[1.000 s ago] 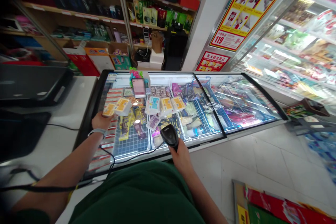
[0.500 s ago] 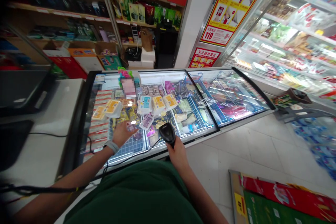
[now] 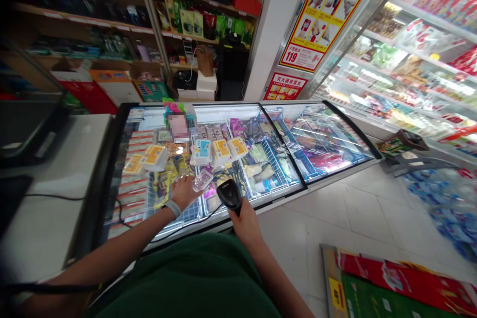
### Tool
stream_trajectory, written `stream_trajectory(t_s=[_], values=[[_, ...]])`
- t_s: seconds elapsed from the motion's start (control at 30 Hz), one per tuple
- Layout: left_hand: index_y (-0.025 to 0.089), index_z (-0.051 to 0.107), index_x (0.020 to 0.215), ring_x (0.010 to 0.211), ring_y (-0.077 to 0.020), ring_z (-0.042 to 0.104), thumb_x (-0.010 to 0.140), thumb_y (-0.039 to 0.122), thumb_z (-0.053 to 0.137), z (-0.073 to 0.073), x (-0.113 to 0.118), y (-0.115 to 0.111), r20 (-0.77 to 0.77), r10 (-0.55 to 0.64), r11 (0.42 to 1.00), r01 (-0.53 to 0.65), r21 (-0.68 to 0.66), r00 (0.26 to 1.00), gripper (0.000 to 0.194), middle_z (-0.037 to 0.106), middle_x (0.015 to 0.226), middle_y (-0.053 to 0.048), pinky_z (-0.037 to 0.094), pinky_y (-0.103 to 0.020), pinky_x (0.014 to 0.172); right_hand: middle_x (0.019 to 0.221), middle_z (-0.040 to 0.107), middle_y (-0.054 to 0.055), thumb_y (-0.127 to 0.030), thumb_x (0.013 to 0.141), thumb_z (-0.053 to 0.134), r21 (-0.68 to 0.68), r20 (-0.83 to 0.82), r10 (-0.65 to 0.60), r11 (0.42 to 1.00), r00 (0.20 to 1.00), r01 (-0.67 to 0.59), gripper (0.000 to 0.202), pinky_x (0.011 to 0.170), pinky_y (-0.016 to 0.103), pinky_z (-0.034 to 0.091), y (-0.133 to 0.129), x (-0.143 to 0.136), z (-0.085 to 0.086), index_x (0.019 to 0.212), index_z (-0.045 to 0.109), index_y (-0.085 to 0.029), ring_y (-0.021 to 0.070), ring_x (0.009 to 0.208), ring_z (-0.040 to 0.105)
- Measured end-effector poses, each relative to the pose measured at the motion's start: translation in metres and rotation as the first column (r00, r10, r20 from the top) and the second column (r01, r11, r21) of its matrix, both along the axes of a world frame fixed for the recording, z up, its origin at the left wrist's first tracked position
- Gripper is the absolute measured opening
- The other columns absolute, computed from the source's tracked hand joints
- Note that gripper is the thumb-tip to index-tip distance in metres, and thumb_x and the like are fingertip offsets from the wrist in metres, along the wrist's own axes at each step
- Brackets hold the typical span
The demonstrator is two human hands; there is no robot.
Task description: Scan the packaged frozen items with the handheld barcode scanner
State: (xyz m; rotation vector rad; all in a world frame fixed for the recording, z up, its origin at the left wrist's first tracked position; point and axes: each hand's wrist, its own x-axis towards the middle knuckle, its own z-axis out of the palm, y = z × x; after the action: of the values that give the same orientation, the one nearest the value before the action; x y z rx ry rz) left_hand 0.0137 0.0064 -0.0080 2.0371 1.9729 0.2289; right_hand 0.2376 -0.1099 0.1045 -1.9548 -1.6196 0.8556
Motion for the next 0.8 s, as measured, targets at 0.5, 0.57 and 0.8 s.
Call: stream_trajectory(t_s=[0.5, 0.57, 0.8], values=[[0.019, 0.055, 0.118, 0.112, -0.0341, 0.053, 0.076, 0.045, 0.068, 0.072, -0.082, -0.042, -0.035, 0.068, 0.918, -0.049, 0.394, 0.997, 0.052, 0.065, 0.116, -0.014, 0.02, -0.053, 0.109, 0.101, 0.063, 0.01, -0.019, 0.086, 0.058, -0.005, 0.033, 0.333, 0.943, 0.942, -0.333, 0.016, 0.078, 0.033, 0.044, 0.018, -0.072, 0.038, 0.1, 0.051, -0.017, 0.0235, 0.092, 0.061], [0.018, 0.055, 0.12, 0.113, -0.0343, 0.054, 0.076, 0.046, 0.068, 0.078, -0.088, -0.044, -0.032, 0.073, 0.911, -0.054, 0.409, 0.997, 0.053, 0.064, 0.117, -0.014, 0.019, -0.053, 0.11, 0.101, 0.062, 0.011, -0.021, 0.087, 0.057, -0.004, 0.034, 0.338, 0.941, 0.94, -0.338, 0.016, 0.078, 0.033, 0.044, 0.018, -0.078, 0.042, 0.101, 0.051, -0.017, 0.0242, 0.092, 0.061], [0.02, 0.056, 0.119, 0.113, -0.0352, 0.054, 0.077, 0.049, 0.066, 0.091, -0.094, -0.053, -0.015, 0.123, 0.901, -0.106, 0.422, 0.992, 0.052, 0.065, 0.117, -0.014, 0.019, -0.053, 0.11, 0.102, 0.063, 0.011, -0.023, 0.088, 0.056, -0.002, 0.026, 0.374, 0.927, 0.927, -0.374, 0.019, 0.077, 0.032, 0.043, 0.018, -0.081, 0.05, 0.104, 0.051, -0.017, 0.0249, 0.094, 0.061]])
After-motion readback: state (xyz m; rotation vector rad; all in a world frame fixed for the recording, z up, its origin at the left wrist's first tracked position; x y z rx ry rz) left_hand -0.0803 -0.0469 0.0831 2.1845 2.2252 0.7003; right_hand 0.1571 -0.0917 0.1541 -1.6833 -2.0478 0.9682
